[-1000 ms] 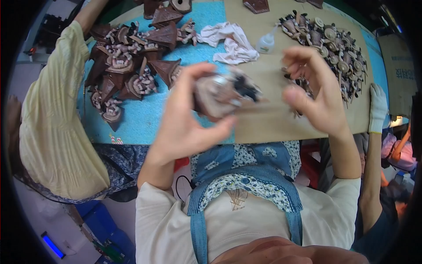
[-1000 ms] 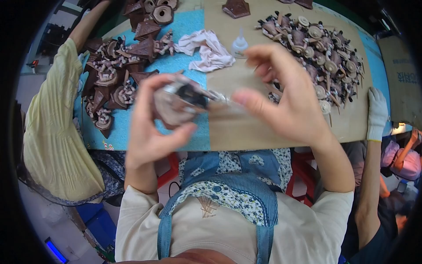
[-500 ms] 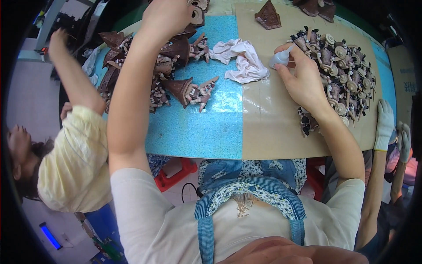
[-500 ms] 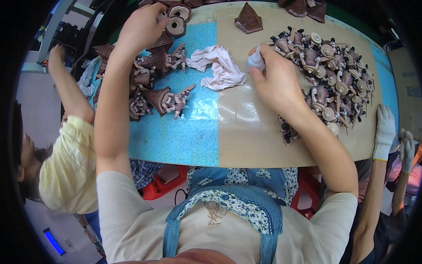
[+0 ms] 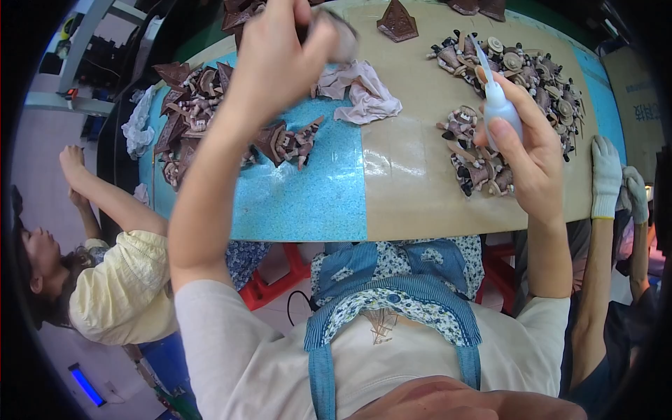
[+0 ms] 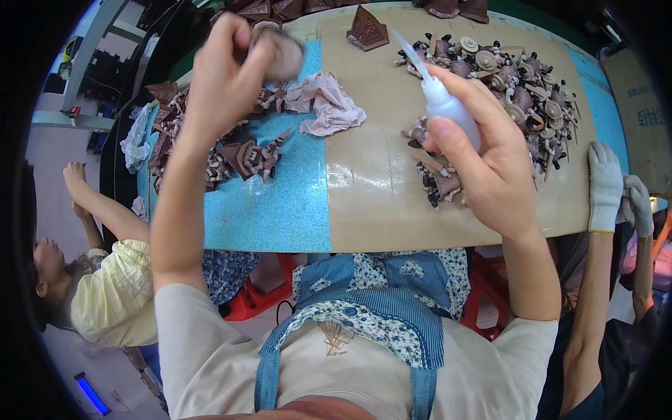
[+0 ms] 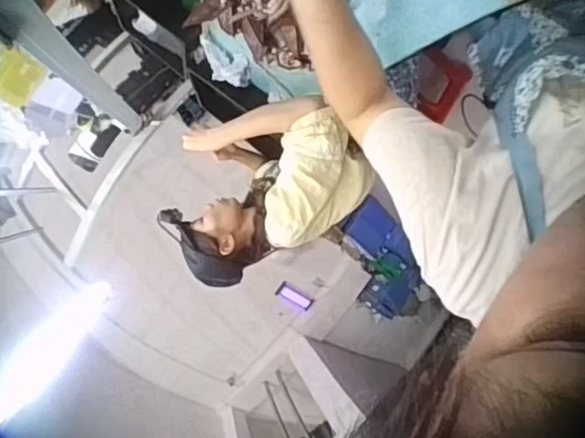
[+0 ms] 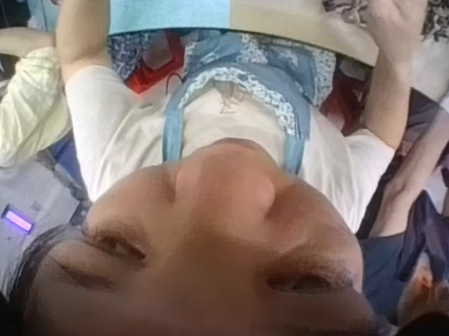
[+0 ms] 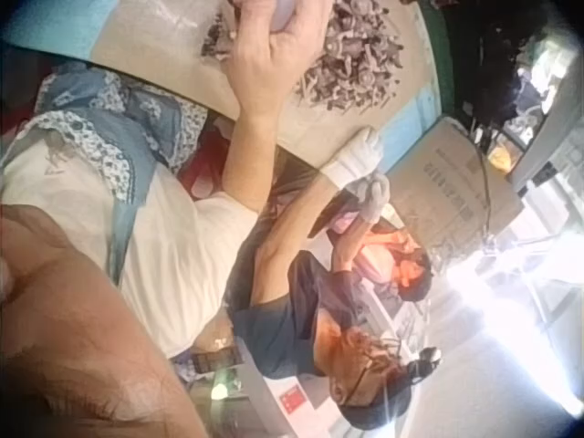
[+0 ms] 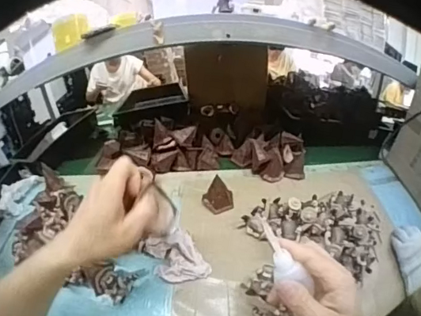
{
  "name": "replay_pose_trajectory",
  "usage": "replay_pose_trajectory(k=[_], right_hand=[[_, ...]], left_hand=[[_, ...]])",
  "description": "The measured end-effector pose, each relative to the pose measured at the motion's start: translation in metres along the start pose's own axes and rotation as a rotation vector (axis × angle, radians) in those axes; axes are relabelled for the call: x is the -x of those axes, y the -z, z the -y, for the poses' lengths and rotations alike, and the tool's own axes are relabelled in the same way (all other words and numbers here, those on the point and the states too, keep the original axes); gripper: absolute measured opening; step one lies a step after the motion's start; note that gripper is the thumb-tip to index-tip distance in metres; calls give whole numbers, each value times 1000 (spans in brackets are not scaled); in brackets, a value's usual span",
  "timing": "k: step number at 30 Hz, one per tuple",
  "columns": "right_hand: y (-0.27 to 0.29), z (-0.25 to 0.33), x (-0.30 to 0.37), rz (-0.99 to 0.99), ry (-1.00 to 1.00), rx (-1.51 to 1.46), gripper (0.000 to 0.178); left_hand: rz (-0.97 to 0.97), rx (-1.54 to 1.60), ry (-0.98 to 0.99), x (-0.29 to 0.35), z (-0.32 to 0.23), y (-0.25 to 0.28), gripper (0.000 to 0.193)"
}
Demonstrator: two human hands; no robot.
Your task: The person assembles figurines by applying glue into hollow bases from a bottle, inserting small figure pieces into the bases by hand, and pressing them together. The person then handles and points at different base pieces on the work table.
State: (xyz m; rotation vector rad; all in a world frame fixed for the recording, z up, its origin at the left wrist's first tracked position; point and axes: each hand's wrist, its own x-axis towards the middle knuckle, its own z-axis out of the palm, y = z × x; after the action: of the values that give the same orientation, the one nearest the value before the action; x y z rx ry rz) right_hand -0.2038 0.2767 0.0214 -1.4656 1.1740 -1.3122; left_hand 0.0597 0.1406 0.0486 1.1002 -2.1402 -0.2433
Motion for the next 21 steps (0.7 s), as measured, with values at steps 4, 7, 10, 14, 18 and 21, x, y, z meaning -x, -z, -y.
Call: replay_pose_trajectory(k=[4, 7, 10, 14, 18, 21], right_hand=[[3, 24, 19, -1, 7, 20, 37], [6, 28, 31, 105, 125, 287, 36], [-1, 38, 32, 231, 311, 501, 37], [-16, 56, 37, 286, 297, 607, 37], [-26, 60, 39, 291, 332, 635, 35], [-30, 60, 39, 302, 368, 655, 34]], left_hand=[[177, 800, 325, 91, -51, -14, 50], [306, 1073, 430, 129, -74, -23, 72], [322, 1145, 467, 151, -80, -36, 79], [208, 1298, 539, 164, -88, -46, 79], [212, 1310, 511, 165, -88, -46, 81], [212, 1308, 501, 166, -88, -45, 82]])
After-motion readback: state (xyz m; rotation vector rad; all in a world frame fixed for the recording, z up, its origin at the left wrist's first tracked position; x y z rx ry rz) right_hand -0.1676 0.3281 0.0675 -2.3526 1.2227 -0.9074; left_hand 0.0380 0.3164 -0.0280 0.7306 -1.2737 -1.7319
